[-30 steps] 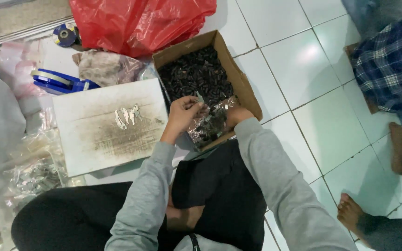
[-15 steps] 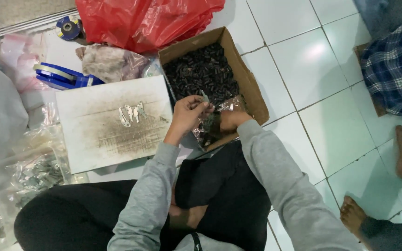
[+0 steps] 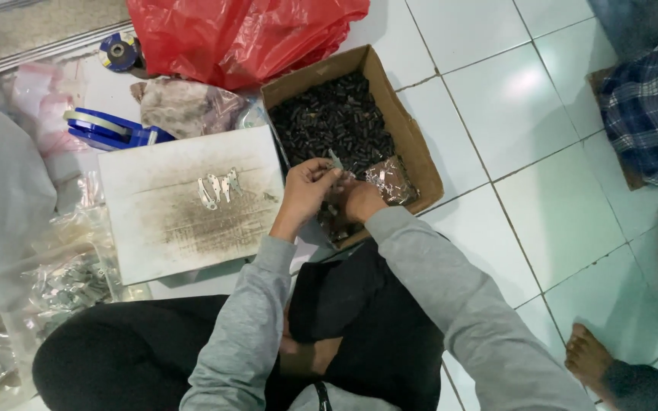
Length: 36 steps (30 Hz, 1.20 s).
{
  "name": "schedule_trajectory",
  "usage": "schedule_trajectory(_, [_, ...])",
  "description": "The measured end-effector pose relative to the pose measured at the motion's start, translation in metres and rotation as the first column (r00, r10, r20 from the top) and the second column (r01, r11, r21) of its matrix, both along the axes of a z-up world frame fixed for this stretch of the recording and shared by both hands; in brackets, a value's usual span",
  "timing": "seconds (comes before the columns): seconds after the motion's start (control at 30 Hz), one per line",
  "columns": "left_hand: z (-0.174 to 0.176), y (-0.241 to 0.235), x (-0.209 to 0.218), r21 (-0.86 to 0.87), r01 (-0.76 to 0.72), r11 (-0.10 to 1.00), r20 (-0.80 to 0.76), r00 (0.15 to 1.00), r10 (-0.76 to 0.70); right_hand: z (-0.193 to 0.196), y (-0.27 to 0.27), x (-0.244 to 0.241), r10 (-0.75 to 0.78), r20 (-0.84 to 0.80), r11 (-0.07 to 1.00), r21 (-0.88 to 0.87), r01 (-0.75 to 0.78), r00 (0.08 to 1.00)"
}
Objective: Packaging small metal hardware components into individual plastic bags while sitting on the floor.
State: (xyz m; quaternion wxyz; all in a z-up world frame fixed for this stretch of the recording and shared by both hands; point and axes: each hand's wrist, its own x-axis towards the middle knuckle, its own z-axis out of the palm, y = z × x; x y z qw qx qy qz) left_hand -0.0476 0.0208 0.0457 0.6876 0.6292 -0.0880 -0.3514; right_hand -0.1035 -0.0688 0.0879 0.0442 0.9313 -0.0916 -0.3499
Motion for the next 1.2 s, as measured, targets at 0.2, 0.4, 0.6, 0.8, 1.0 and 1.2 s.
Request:
schedule_trajectory(0.2, [-0.011,-0.001,0.0,-0.028,0.001,1.0,-0.02,1.0,-0.002,-0.117,-0.095,-0.026,-0.399,0.014,0.886,0.265,0.381,0.917])
schedule_trajectory(0.4, [-0.006,0.001,0.001,-0.092,-0.022,0.995,-0.092,0.996,0.013,-0.073,-0.13,-0.025,-0.527,0.123,0.812,0.363,0.456,0.841])
schedule_trajectory(0.6, [-0.012,-0.001,0.003,-0.07,-0.054,0.996,-0.13,0.991,0.045,-0.057,-0.086,-0.006,-0.292,0.244,0.919,0.341,0.2,0.925])
schedule_trajectory(0.8, [0.016,0.011,0.004,-0.126,-0.17,0.977,-0.25,0.959,0.134,-0.132,-0.099,-0.013,-0.164,0.255,0.975,0.189,0.117,0.953])
schedule_trajectory(1.0, [-0.003,0.008,0.009,0.091,-0.202,0.975,-0.138,0.967,0.213,-0.035,-0.082,-0.02,-0.731,0.197,0.45,0.859,0.245,0.653])
schedule_trajectory(1.2, [0.016,0.014,0.0,0.072,-0.197,0.978,0.022,0.98,0.196,-0.046,-0.052,-0.02,-0.902,0.052,0.079,0.996,0.046,0.429])
